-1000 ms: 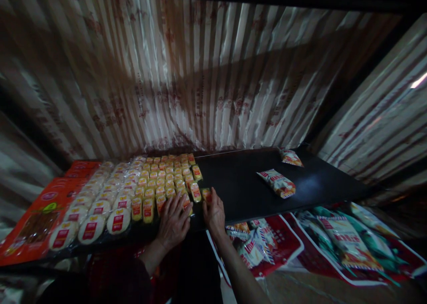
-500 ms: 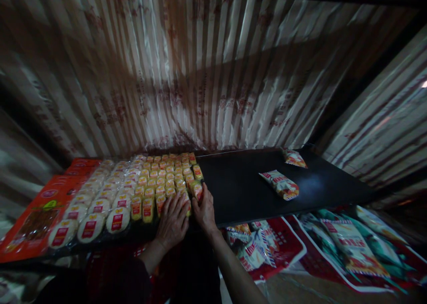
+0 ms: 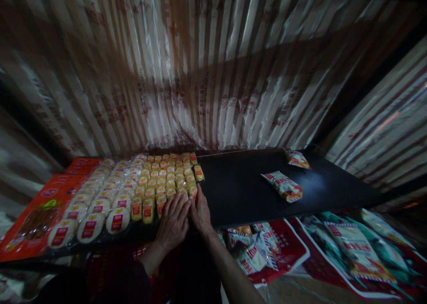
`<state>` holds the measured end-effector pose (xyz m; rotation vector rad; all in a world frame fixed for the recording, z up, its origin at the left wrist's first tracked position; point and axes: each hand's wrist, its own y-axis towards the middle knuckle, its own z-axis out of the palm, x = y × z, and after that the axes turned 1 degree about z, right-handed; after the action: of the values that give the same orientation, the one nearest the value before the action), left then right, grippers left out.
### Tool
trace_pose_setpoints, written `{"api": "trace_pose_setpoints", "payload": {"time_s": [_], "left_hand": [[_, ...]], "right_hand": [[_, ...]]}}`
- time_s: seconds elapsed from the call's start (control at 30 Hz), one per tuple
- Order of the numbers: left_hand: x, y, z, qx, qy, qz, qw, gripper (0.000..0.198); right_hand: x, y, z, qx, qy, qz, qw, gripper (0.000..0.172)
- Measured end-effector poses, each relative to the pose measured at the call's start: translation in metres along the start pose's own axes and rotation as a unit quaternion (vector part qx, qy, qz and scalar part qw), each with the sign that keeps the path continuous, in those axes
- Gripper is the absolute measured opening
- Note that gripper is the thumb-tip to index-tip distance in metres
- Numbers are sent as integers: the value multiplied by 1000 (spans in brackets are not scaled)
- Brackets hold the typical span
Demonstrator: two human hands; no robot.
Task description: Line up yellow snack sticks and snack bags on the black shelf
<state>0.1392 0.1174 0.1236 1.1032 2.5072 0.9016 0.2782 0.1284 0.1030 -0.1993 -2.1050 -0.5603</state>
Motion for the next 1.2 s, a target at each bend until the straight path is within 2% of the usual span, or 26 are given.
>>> {"api": "trace_pose_setpoints", "payload": {"time_s": [0.13,0.27,0.5,0.7,0.97,1.2], "left_hand": [[0,0,1,-2,-5,-1,1000,51],[-1,0,1,-10,1,-4,1000,51],[-1,1,1,-7,14,-5,1000,50],[-1,1,2,-9,11,5,1000,49],[0,-1,4,-6,8,-3,1000,52],[-1,0,3,3,13,-6,1000,54]], "right_hand": [[1,1,-3,18,5,12,1000,61],[3,6,-5,6,13,43,999,63],[1,6,1,20,11,26,999,59],[5,6,1,30,2,36,999,64],[5,4,7,5,-8,32,999,61],[4,5,6,41,-7,55,998,64]]}}
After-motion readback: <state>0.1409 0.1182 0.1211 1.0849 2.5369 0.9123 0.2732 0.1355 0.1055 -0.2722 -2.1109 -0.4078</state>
